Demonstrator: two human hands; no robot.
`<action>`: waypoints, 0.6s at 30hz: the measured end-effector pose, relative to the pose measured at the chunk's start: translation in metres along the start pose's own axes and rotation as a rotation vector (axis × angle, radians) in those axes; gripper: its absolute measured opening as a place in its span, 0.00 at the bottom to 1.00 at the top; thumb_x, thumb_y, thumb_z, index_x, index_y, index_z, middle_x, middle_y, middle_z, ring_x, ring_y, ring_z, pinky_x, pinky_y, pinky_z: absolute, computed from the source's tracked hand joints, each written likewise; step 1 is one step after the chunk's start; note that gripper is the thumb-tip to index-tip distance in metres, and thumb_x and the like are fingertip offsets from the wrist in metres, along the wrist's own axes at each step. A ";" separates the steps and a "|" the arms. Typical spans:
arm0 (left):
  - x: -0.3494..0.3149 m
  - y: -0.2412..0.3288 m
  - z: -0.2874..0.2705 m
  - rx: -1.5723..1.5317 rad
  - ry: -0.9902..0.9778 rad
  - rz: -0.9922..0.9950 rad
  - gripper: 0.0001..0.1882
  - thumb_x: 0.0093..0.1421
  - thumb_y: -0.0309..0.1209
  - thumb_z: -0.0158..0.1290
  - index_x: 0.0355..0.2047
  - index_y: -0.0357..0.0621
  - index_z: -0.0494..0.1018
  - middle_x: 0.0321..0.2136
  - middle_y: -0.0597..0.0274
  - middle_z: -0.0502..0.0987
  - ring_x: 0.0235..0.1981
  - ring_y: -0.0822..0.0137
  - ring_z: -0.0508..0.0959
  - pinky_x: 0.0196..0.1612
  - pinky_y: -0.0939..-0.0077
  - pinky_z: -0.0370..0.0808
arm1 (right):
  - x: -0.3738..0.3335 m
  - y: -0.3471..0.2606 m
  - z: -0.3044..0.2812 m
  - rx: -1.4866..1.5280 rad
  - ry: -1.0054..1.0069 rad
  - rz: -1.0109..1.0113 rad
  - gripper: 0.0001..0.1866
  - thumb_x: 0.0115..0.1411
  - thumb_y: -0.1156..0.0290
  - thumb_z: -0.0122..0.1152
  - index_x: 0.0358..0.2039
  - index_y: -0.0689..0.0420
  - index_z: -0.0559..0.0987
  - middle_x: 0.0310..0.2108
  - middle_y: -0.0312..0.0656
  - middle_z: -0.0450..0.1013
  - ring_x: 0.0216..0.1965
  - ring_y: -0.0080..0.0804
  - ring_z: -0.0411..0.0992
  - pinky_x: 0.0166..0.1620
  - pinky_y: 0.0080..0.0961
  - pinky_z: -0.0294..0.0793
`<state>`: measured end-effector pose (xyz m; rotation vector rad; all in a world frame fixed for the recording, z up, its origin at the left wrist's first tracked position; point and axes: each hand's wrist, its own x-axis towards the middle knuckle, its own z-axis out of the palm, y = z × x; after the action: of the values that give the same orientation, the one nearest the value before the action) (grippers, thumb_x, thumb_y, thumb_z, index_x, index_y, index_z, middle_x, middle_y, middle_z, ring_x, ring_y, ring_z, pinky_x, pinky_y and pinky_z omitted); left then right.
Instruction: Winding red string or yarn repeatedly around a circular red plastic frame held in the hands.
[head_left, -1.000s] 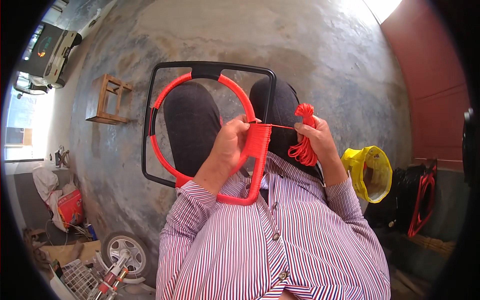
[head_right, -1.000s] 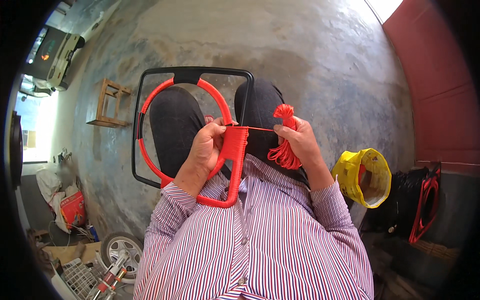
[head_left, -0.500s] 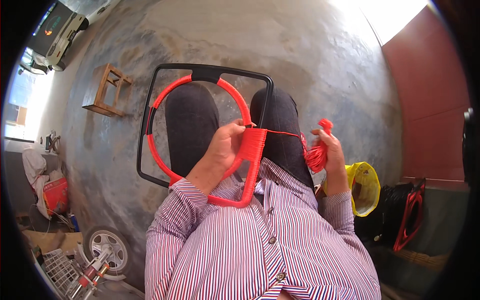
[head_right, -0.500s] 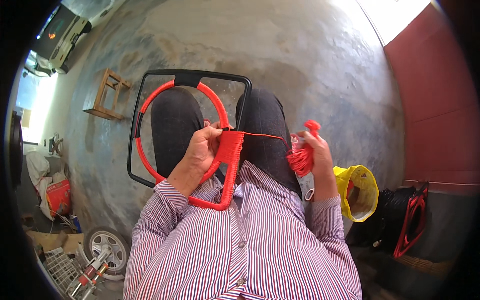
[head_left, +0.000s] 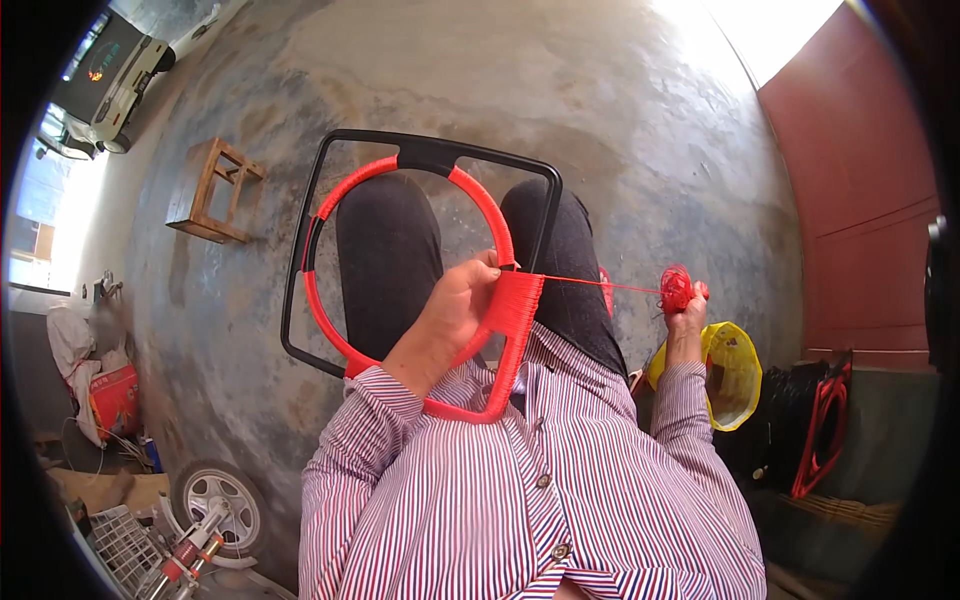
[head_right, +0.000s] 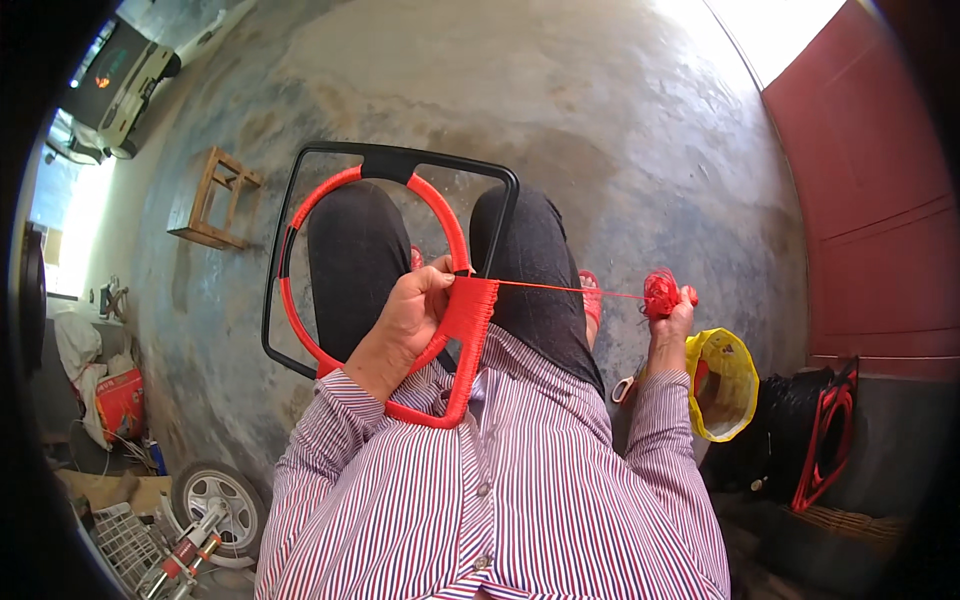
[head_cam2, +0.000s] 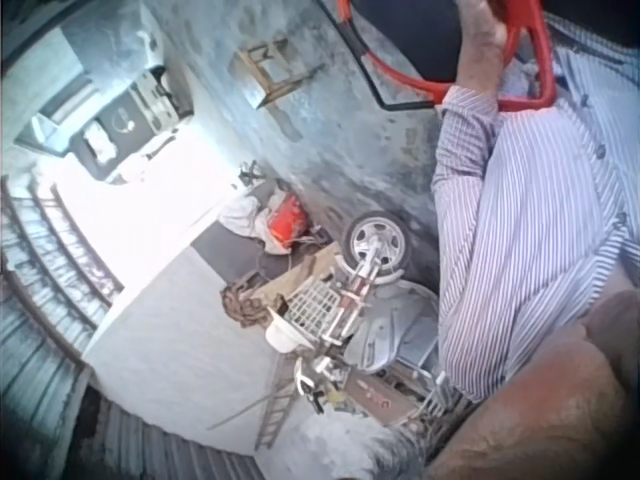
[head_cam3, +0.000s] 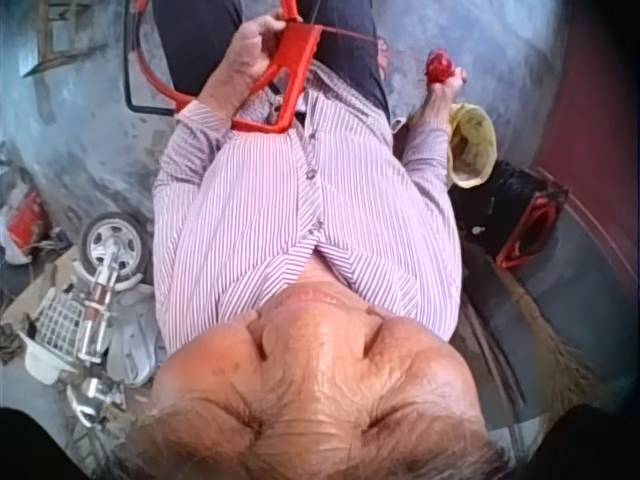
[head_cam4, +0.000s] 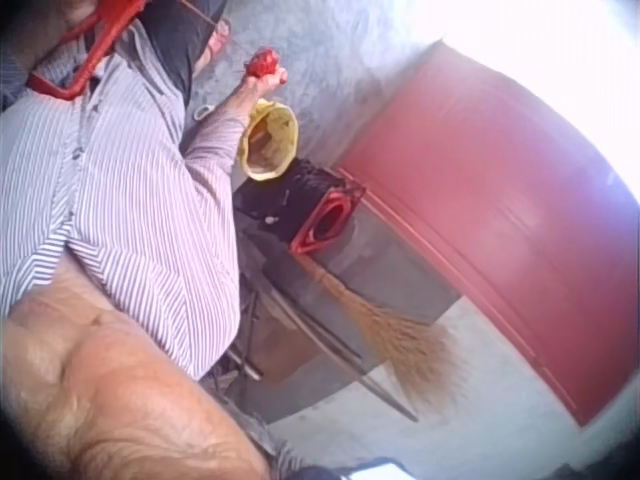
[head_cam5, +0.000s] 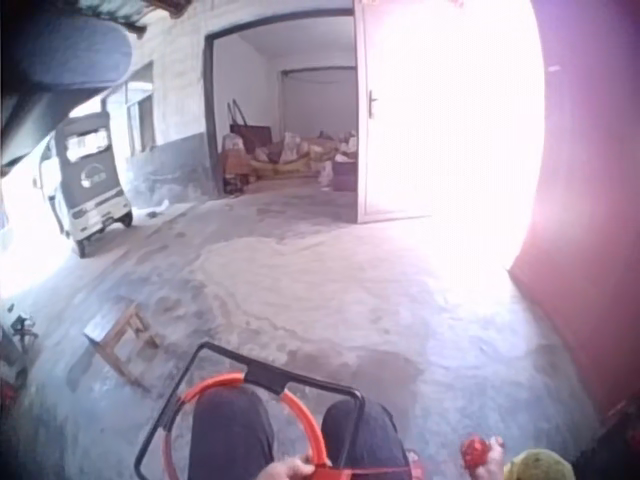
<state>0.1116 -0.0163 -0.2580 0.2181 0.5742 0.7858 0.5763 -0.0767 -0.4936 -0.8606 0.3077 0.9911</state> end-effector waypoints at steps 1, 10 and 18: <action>0.000 -0.001 -0.001 0.004 -0.005 -0.005 0.11 0.59 0.25 0.44 0.42 0.39 0.68 0.36 0.55 0.77 0.39 0.60 0.79 0.47 0.60 0.78 | 0.002 -0.003 -0.002 -0.005 0.092 -0.049 0.14 0.69 0.58 0.47 0.42 0.56 0.73 0.38 0.45 0.77 0.36 0.43 0.77 0.41 0.43 0.80; 0.011 -0.008 -0.014 0.094 0.168 0.087 0.15 0.59 0.30 0.44 0.45 0.37 0.70 0.37 0.53 0.78 0.40 0.58 0.79 0.47 0.60 0.78 | -0.145 0.047 0.167 -0.524 -0.417 -0.228 0.18 0.59 0.77 0.51 0.51 0.59 0.70 0.39 0.40 0.74 0.36 0.37 0.76 0.42 0.32 0.78; 0.001 -0.017 0.011 0.575 0.261 0.729 0.19 0.66 0.37 0.43 0.53 0.40 0.67 0.47 0.60 0.72 0.43 0.69 0.73 0.43 0.74 0.71 | -0.260 0.117 0.266 -1.679 -1.405 -1.123 0.20 0.48 0.73 0.66 0.44 0.51 0.80 0.43 0.37 0.75 0.46 0.39 0.74 0.48 0.34 0.74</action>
<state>0.1289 -0.0272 -0.2564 0.8986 0.9845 1.3514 0.3013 -0.0021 -0.2273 -1.2076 -2.2522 0.3308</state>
